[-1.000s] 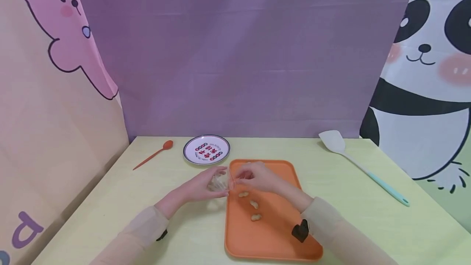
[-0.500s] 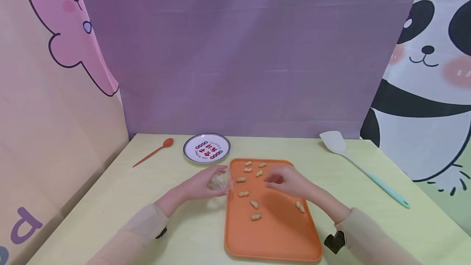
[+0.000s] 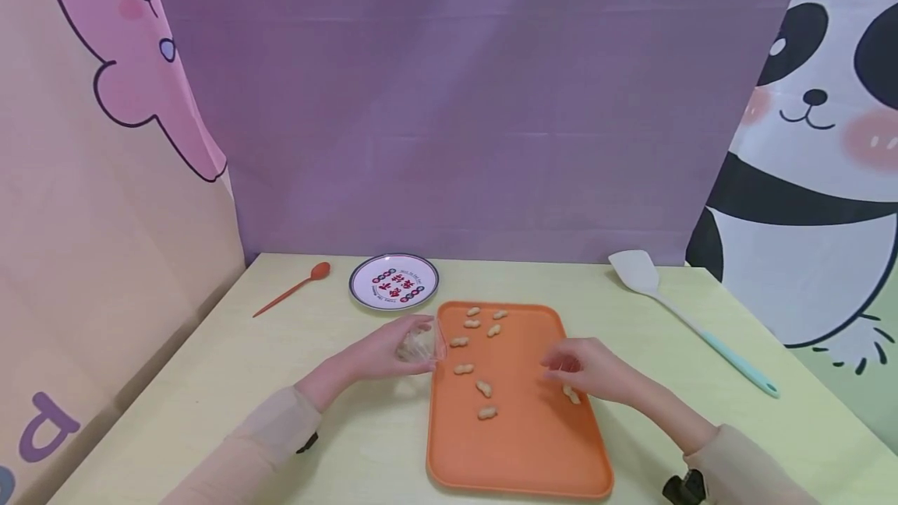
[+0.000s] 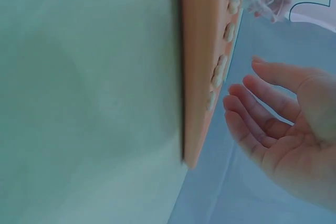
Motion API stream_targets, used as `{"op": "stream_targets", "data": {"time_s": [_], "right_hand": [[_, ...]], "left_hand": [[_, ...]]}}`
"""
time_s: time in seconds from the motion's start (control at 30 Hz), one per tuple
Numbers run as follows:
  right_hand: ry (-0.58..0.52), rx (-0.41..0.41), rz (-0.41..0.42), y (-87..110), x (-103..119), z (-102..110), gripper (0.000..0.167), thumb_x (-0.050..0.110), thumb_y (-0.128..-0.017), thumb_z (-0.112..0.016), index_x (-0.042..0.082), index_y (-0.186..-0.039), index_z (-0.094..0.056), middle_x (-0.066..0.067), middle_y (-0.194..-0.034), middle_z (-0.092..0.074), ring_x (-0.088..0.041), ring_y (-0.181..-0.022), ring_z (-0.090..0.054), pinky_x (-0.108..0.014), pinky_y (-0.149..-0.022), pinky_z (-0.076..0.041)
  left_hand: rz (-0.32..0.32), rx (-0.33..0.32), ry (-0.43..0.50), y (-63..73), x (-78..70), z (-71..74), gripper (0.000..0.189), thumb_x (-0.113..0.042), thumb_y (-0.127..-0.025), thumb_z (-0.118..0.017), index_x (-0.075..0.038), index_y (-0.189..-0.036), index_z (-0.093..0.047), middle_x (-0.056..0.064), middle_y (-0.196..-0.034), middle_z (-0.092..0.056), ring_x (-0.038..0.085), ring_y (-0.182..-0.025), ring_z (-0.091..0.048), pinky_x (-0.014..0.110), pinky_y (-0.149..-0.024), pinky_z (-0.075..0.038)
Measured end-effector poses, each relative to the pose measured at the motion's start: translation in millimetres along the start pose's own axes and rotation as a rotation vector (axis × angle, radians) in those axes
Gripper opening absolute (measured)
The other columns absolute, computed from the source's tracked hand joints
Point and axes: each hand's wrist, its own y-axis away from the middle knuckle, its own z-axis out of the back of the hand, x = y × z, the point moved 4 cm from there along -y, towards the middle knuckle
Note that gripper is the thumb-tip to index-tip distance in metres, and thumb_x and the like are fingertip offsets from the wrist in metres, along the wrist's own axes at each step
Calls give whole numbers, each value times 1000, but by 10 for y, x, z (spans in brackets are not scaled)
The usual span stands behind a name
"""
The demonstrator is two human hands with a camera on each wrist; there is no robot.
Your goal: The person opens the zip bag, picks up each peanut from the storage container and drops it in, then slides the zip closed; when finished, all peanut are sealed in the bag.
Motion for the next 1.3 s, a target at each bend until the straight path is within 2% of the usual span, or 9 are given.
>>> {"op": "stream_targets", "data": {"time_s": [0.2,0.33,0.47,0.63,0.9,1.13,1.3], "right_hand": [[-34,23,-11,113,-85,2,13,18,-83,-70,6,-85,-65,1,-65,-63,-4,-56,-56,-20,-55,-47],[-30,41,-62,154,-144,-1,14,19,-80,-73,7,-83,-66,6,-71,-65,1,-62,-55,-18,-56,-48],[-34,70,-88,158,-166,-24,14,17,-77,-76,10,-80,-65,6,-69,-62,0,-61,-51,-18,-54,-46],[-3,75,-49,122,-162,-75,14,13,-75,-77,9,-80,-65,6,-68,-59,1,-62,-48,-18,-55,-45],[-48,92,7,21,-94,-132,11,7,-77,-74,7,-86,-66,0,-79,-68,-3,-70,-59,-20,-63,-51],[-75,95,0,39,-103,-118,18,12,-78,-74,3,-91,-65,-5,-86,-70,-10,-77,-64,-24,-68,-54],[-52,104,-10,73,-133,-91,16,16,-78,-75,6,-89,-69,-1,-83,-67,-5,-73,-59,-22,-64,-51]], "left_hand": [[11,4,-16,-7,7,8,79,-48,-80,-69,-14,-142,-37,3,-137,-51,20,-130,-43,41,-109,-34],[18,9,-16,-12,17,6,79,-49,-80,-69,-15,-143,-36,2,-137,-51,19,-130,-43,39,-110,-34],[17,9,-18,-18,13,14,79,-48,-80,-70,-15,-143,-36,2,-137,-50,19,-131,-43,39,-110,-33],[16,9,-27,-18,12,5,79,-49,-80,-70,-14,-143,-36,2,-137,-51,20,-130,-43,40,-110,-34],[22,11,-14,-13,15,-21,78,-48,-80,-69,-15,-142,-36,2,-137,-51,20,-131,-42,40,-110,-34],[17,12,-15,-19,18,-27,78,-48,-80,-69,-15,-143,-36,3,-137,-51,20,-131,-43,40,-109,-34],[24,11,-24,-14,21,-23,79,-50,-80,-69,-16,-143,-36,2,-137,-51,20,-130,-43,40,-109,-35]]}}
